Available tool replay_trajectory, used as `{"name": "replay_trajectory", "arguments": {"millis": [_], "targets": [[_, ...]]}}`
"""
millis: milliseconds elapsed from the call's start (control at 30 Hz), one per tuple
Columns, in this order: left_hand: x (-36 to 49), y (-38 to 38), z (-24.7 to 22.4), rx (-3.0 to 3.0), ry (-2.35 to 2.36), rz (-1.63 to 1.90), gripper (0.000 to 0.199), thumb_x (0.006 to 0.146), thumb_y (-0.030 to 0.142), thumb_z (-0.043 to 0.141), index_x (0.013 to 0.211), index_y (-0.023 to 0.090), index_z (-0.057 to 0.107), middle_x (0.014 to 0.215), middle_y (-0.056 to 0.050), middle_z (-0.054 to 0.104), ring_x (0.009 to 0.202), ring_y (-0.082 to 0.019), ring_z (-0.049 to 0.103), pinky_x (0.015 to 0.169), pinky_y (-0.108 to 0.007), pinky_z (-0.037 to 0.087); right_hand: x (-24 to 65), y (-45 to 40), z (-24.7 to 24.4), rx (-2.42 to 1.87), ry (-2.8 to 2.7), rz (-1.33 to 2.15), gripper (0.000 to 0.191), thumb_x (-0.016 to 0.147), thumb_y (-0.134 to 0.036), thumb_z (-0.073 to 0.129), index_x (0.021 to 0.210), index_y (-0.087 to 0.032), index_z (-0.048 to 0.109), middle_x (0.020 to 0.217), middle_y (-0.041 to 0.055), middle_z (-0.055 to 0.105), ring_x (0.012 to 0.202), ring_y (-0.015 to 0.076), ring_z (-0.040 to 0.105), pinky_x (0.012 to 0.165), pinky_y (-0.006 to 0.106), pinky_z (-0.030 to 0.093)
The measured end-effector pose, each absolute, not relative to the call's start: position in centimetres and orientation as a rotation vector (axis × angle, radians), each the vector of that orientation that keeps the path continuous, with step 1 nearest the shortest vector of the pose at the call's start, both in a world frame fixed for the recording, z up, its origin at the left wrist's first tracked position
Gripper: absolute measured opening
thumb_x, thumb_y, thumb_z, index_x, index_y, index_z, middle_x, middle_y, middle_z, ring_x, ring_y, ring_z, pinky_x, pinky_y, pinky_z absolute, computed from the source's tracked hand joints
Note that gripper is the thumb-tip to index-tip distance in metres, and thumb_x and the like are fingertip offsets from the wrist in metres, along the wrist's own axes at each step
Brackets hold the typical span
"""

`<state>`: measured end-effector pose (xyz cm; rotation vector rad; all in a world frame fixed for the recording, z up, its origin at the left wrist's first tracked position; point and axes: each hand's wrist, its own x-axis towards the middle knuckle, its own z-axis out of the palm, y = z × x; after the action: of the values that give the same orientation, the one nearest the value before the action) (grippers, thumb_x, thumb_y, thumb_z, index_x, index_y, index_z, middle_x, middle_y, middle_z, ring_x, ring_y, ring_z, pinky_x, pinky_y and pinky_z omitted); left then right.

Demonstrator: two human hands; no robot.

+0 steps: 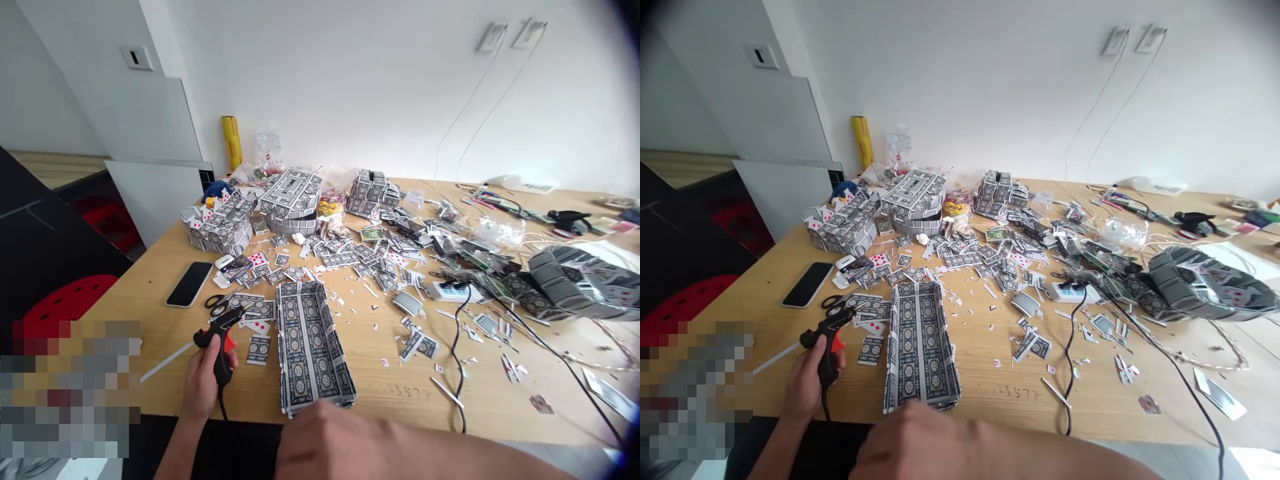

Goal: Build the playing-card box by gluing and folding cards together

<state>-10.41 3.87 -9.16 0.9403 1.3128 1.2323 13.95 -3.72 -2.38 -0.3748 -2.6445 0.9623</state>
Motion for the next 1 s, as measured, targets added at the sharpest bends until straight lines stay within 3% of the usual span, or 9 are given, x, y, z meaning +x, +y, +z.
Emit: {"name": "replay_trajectory", "arguments": {"millis": [100,233,267,333,433,567,733,1000], "targets": [[-10.6,4.1,-9.7,1.013,1.318,1.184,0.074,0.077,0.089,0.071,0.077,0.015,0.075,0.065,-0.008,0.072,0.063,-0.020,0.064,0.063,-0.030,0.052,16.9,0.1,0.7,-0.679,-2.205,0.853,0.028,0.080,-0.009,0.063,0.103,-0.020,0.075,0.090,0.0037,0.079,0.077,0.0172,0.070,0.071,0.029,0.055],[-10.7,4.2,-9.9,1.046,1.316,1.188,0.079,0.078,0.093,0.066,0.083,0.015,0.078,0.069,-0.010,0.076,0.069,-0.022,0.068,0.070,-0.031,0.055,19.8,8.9,3.5,-1.231,-1.401,1.276,0.014,0.076,-0.007,0.071,0.079,-0.019,0.077,0.083,0.0042,0.079,0.075,0.0171,0.068,0.076,0.033,0.055],[-10.7,4.3,-10.0,1.045,1.316,1.201,0.079,0.078,0.093,0.065,0.084,0.015,0.078,0.070,-0.010,0.077,0.070,-0.022,0.069,0.070,-0.031,0.055,20.3,11.5,3.8,-1.264,-1.270,1.300,0.010,0.080,-0.010,0.073,0.082,-0.018,0.077,0.085,0.0061,0.079,0.076,0.0177,0.068,0.077,0.034,0.056],[-10.7,4.3,-10.0,1.023,1.322,1.235,0.080,0.077,0.094,0.065,0.084,0.015,0.079,0.069,-0.010,0.076,0.068,-0.023,0.069,0.069,-0.032,0.055,20.8,16.6,4.1,-1.282,-1.092,1.305,0.004,0.089,-0.017,0.071,0.089,-0.018,0.075,0.097,0.0089,0.080,0.085,0.0179,0.071,0.084,0.034,0.059],[-10.6,4.4,-9.9,1.028,1.340,1.250,0.079,0.076,0.095,0.066,0.073,0.016,0.077,0.066,-0.009,0.073,0.066,-0.023,0.067,0.069,-0.033,0.055,21.1,23.5,4.2,-1.305,-0.841,1.331,0.017,0.103,-0.031,0.063,0.099,-0.017,0.071,0.107,0.0127,0.077,0.094,0.0184,0.073,0.086,0.032,0.062],[-10.5,4.2,-9.5,1.070,1.359,1.216,0.080,0.078,0.095,0.063,0.064,0.018,0.073,0.066,-0.009,0.071,0.067,-0.022,0.063,0.069,-0.032,0.054,20.0,29.9,4.1,-1.337,-0.626,1.346,0.034,0.107,-0.047,0.065,0.120,-0.016,0.069,0.118,0.0130,0.073,0.100,0.0204,0.072,0.083,0.033,0.064],[-10.6,4.2,-9.5,1.044,1.382,1.192,0.081,0.077,0.096,0.062,0.062,0.018,0.071,0.065,-0.009,0.068,0.067,-0.021,0.061,0.068,-0.031,0.053,17.1,33.6,3.5,-1.295,-0.515,1.348,0.040,0.105,-0.040,0.071,0.139,-0.019,0.066,0.140,0.0114,0.068,0.117,0.0266,0.072,0.098,0.049,0.063],[-10.4,4.2,-8.8,1.018,1.392,1.171,0.081,0.073,0.098,0.063,0.060,0.018,0.070,0.063,-0.009,0.068,0.065,-0.021,0.061,0.066,-0.032,0.054,17.4,33.7,4.4,-1.200,-0.451,1.231,0.041,0.105,-0.040,0.072,0.140,-0.019,0.065,0.141,0.0118,0.068,0.119,0.0273,0.071,0.099,0.049,0.063]]}}
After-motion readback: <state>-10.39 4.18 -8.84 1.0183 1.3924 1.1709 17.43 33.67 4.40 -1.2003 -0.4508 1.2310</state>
